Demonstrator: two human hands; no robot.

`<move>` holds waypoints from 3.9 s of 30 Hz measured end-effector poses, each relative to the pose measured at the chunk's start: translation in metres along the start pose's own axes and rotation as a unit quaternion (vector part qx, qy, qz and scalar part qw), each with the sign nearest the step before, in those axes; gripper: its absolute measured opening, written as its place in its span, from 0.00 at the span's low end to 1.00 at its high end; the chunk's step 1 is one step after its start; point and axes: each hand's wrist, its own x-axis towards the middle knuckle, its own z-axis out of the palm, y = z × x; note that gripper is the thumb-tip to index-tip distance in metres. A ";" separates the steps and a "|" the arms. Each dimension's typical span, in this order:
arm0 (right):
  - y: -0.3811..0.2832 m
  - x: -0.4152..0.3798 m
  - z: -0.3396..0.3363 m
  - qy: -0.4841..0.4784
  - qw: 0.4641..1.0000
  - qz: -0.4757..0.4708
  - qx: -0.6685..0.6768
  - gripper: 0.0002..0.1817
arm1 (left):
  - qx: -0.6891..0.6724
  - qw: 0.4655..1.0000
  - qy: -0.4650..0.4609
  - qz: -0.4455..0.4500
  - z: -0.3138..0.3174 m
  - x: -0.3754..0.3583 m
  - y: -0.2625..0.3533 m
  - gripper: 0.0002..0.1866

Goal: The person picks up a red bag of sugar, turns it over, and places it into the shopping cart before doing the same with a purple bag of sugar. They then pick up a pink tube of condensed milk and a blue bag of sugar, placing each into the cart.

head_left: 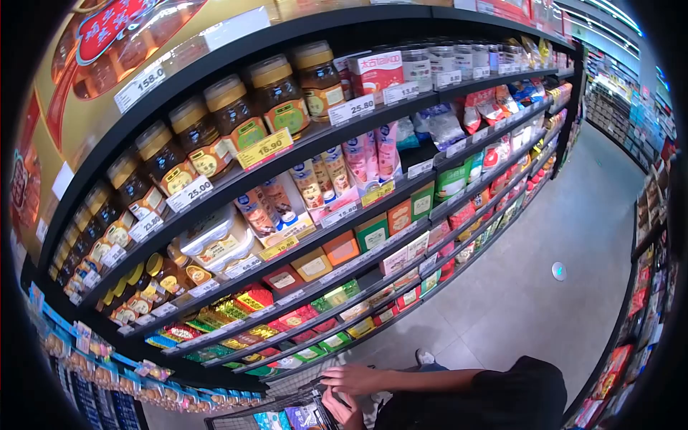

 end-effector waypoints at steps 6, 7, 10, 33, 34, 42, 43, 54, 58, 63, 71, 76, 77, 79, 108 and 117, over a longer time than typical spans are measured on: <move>0.009 0.007 0.001 -0.158 0.962 -0.179 -0.131 0.25 | 0.064 0.985 -0.072 -0.141 -0.006 -0.029 -0.010 0.21; 0.014 0.004 0.002 -0.118 0.975 -0.177 -0.058 0.25 | 0.069 0.980 -0.071 -0.172 -0.007 -0.030 -0.004 0.20; 0.017 0.003 0.009 -0.089 0.991 -0.103 0.009 0.21 | 0.068 0.965 -0.089 -0.238 -0.016 -0.022 0.010 0.23; 0.051 -0.017 -0.036 -0.248 0.964 -0.078 0.051 0.25 | 0.124 0.948 -0.131 -0.261 0.003 -0.004 0.082 0.32; 0.049 -0.015 -0.043 -0.263 0.961 -0.063 0.062 0.25 | 0.158 0.942 -0.143 -0.258 -0.001 -0.001 0.086 0.32; 0.053 -0.017 -0.099 -0.109 0.979 0.021 0.173 0.19 | 0.074 0.993 0.021 -0.090 0.013 0.059 0.074 0.18; 0.055 -0.024 -0.117 -0.066 0.977 0.030 0.203 0.16 | 0.063 0.996 0.028 -0.053 0.019 0.074 0.074 0.10; 0.092 0.026 -0.415 0.431 0.895 0.111 0.033 0.11 | -0.292 0.938 -0.086 0.166 0.135 0.278 0.263 0.10; 0.107 0.045 -0.476 0.453 0.886 0.098 0.024 0.13 | -0.371 0.905 -0.129 0.163 0.174 0.331 0.314 0.15; 0.121 0.054 -0.500 0.358 0.925 0.116 0.054 0.19 | -0.272 0.926 -0.061 0.253 0.200 0.350 0.341 0.19; 0.129 0.084 -0.509 0.329 0.936 0.095 -0.080 0.20 | -0.274 0.919 -0.084 0.270 0.216 0.361 0.345 0.20; 0.134 0.087 -0.507 0.336 0.932 0.099 -0.094 0.18 | -0.274 0.924 -0.132 0.231 0.210 0.358 0.342 0.23; 0.132 0.086 -0.507 0.344 0.929 0.106 -0.089 0.19 | -0.270 0.926 -0.131 0.230 0.208 0.357 0.343 0.23; 0.129 0.084 -0.501 0.344 0.929 0.112 -0.075 0.20 | -0.279 0.927 -0.140 0.208 0.210 0.357 0.342 0.23; 0.066 0.029 -0.348 0.372 0.689 0.103 0.614 0.30 | -0.644 0.763 -0.053 -0.007 0.148 0.225 0.299 0.30; 0.046 0.020 -0.322 0.380 0.720 0.223 0.537 0.20 | -0.607 0.794 -0.039 0.007 0.102 0.190 0.277 0.44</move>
